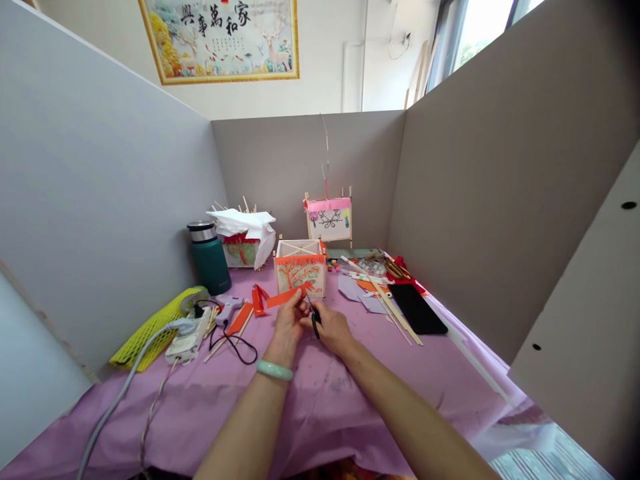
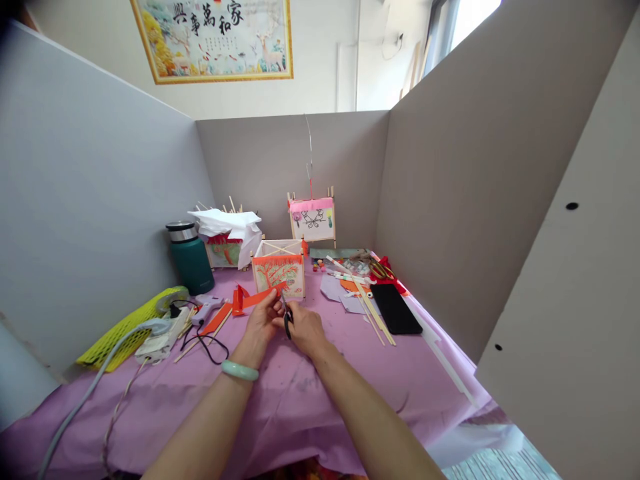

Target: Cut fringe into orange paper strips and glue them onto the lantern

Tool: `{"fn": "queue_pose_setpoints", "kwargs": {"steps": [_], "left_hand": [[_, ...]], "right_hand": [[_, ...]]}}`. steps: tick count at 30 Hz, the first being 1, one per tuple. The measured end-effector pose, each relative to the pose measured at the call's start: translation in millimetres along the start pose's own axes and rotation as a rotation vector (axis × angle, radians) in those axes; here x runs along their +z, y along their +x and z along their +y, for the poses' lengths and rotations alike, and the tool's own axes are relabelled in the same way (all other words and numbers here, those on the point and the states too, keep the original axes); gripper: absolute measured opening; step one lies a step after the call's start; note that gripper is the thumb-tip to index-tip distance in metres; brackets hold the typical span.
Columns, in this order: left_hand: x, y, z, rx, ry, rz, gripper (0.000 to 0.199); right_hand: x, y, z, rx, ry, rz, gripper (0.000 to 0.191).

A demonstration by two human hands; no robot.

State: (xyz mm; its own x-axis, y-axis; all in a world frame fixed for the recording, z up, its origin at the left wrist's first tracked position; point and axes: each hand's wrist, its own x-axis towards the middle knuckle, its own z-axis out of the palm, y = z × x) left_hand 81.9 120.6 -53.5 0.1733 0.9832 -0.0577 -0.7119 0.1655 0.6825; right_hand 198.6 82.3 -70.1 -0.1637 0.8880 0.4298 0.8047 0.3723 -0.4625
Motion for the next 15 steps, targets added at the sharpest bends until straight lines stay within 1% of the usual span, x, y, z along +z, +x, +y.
{"fn": "queue_pose_setpoints", "kwargs": {"steps": [7,15], "left_hand": [[2.0,-2.7,2.2,-0.004,0.008,0.012,0.031],[3.1,-3.3,2.2,0.0,0.023,0.014,0.034]], "right_hand": [[1.4,0.7,-0.8,0.013,-0.008,0.007,0.034],[4.9,2.2,-0.4,0.054,-0.021,0.006,0.033]]}}
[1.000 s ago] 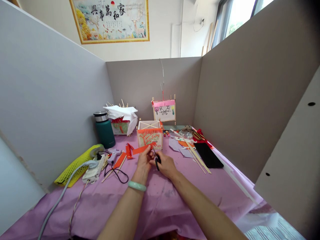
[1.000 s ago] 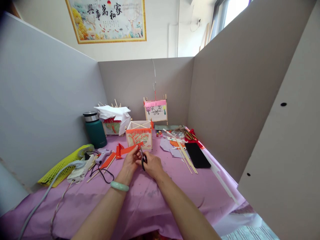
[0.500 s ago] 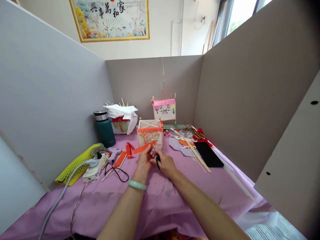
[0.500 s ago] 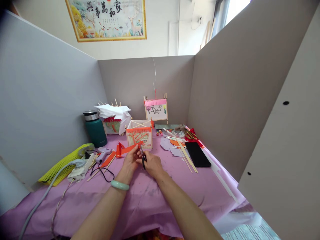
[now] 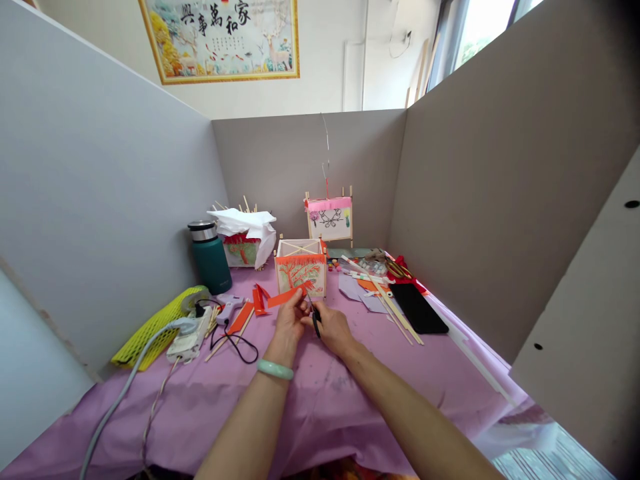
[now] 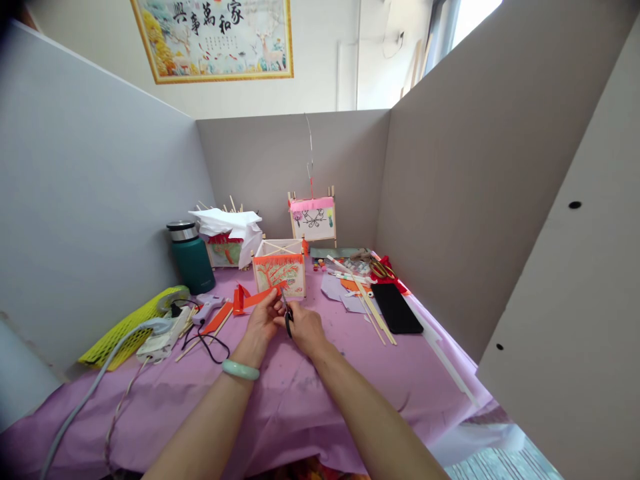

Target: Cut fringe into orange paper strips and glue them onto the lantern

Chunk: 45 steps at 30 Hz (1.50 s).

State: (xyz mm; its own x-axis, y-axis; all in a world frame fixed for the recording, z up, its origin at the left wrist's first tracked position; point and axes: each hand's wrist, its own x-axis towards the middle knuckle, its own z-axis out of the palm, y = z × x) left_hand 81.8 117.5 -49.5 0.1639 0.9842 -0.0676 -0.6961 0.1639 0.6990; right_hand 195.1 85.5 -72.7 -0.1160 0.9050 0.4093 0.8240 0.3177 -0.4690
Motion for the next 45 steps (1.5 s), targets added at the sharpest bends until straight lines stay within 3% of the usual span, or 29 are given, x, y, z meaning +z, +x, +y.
{"fn": "queue_pose_setpoints", "kwargs": {"steps": [18,31,34,39,43,44,45], "left_hand": [[-2.3,6,-5,-0.047,-0.005,0.007,0.033],[-4.2,7,-5,-0.066,-0.007,-0.002,0.029],[0.5,2,-4,-0.007,-0.001,0.056,0.027],[2.3,-21,2,0.111,0.118,0.254,0.022],[11.9,-55,10,0.389,0.252,0.441,0.017],[19.7,-68,13,0.477,0.293,0.416,0.02],[29.8,-84,16,0.542,0.304,0.318,0.022]], "right_hand": [[-2,-2,0,-0.005,-0.002,0.087,0.036],[-4,-2,-2,0.014,-0.012,0.067,0.033],[-5,-2,0,0.026,0.0,0.072,0.033],[-6,-1,2,0.075,0.033,0.085,0.03],[-7,-1,2,0.099,0.08,0.09,0.027],[-6,-1,2,0.103,0.088,0.088,0.027],[-6,-1,3,0.106,0.091,0.084,0.027]]}}
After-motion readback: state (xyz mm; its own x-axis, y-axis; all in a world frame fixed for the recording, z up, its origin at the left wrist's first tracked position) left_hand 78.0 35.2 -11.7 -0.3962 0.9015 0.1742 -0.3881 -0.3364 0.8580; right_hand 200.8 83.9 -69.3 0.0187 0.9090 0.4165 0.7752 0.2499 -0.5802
